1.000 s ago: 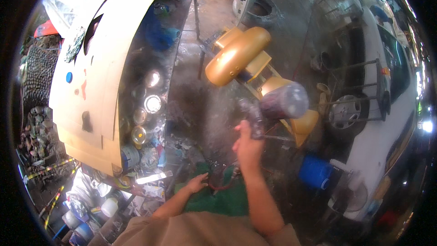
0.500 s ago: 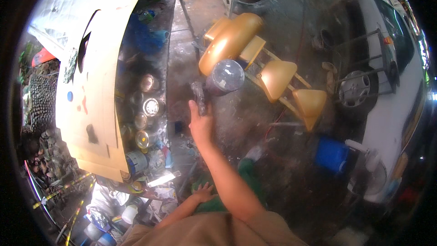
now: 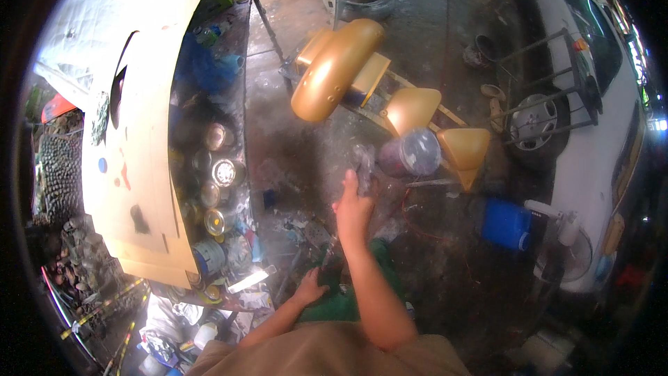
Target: The person mixes paint in a can using a stick, then pours the paint into a spray gun. They spray paint several car parts, including a fender and a bumper, that are placed on a stand in the workshop.
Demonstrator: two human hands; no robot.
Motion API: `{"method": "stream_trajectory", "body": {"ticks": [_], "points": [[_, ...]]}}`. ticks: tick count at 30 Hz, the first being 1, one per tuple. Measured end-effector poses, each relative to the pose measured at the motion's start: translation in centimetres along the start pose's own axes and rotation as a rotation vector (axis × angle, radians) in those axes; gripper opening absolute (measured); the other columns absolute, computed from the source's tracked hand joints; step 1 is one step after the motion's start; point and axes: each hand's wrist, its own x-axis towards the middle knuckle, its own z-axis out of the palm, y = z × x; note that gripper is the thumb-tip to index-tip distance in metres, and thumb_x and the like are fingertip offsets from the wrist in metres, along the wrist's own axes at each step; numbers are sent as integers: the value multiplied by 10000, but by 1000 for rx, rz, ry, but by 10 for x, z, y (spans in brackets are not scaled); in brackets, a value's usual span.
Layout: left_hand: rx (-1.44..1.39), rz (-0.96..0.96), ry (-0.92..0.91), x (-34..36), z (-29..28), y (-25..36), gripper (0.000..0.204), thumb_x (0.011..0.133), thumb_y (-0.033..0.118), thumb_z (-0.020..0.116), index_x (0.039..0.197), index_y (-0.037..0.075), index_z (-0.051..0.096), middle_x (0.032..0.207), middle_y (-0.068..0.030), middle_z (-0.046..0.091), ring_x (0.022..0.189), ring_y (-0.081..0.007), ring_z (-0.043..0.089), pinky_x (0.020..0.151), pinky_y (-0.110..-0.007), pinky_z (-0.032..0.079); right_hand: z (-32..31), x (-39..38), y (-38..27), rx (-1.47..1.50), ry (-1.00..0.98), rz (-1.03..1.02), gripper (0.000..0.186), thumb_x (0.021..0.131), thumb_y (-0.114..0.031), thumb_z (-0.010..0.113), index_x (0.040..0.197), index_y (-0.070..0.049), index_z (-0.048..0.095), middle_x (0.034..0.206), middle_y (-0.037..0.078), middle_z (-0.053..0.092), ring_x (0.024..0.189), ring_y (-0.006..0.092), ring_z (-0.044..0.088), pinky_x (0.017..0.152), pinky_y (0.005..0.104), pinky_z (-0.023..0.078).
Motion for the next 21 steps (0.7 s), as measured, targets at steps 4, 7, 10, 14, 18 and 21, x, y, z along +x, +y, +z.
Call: {"method": "stream_trajectory", "body": {"ticks": [4,7,10,14,18,21], "points": [[-164,199,173,18,-13,20,938,776,185,773,1539,-31,271,1548,-283,342,1447,-417,343,1199,-433,308,36,1,-26,-20,-132,-25,479,996,-468,602,911,1,651,739,64,632,457,122,550,417,287,426],[-225,255,170,27,-25,45,959,768,157,766,1546,-38,241,1537,-270,357,1449,-404,344,1200,-432,306,55,0,-44,-4,-278,-59,453,999,-455,604,948,-8,656,789,63,655,449,120,547,413,284,423],[-263,279,176,35,-25,58,982,767,158,770,1558,-31,220,1549,-264,344,1461,-392,329,1203,-427,300,59,5,-61,-24,-302,-131,426,993,-443,619,941,-22,662,757,66,650,436,118,541,397,289,414],[-266,326,128,54,-17,66,1000,767,185,783,1565,-20,217,1588,-248,302,1479,-384,303,1207,-417,294,42,26,-70,-35,-181,-156,402,997,-411,622,971,-10,638,819,62,651,434,113,537,378,287,410],[-206,391,123,56,-17,91,976,786,209,795,1574,30,247,1612,-239,276,1483,-395,292,1207,-434,290,2,42,-71,-43,-42,-161,362,1008,-366,614,1063,-8,618,889,67,660,437,111,520,381,271,399],[-100,461,69,61,-10,105,945,803,209,793,1576,64,269,1610,-239,286,1473,-406,305,1201,-452,296,-27,41,-62,-3,-22,-195,325,1022,-338,596,1085,-20,616,911,64,667,458,107,523,393,253,390]]}}
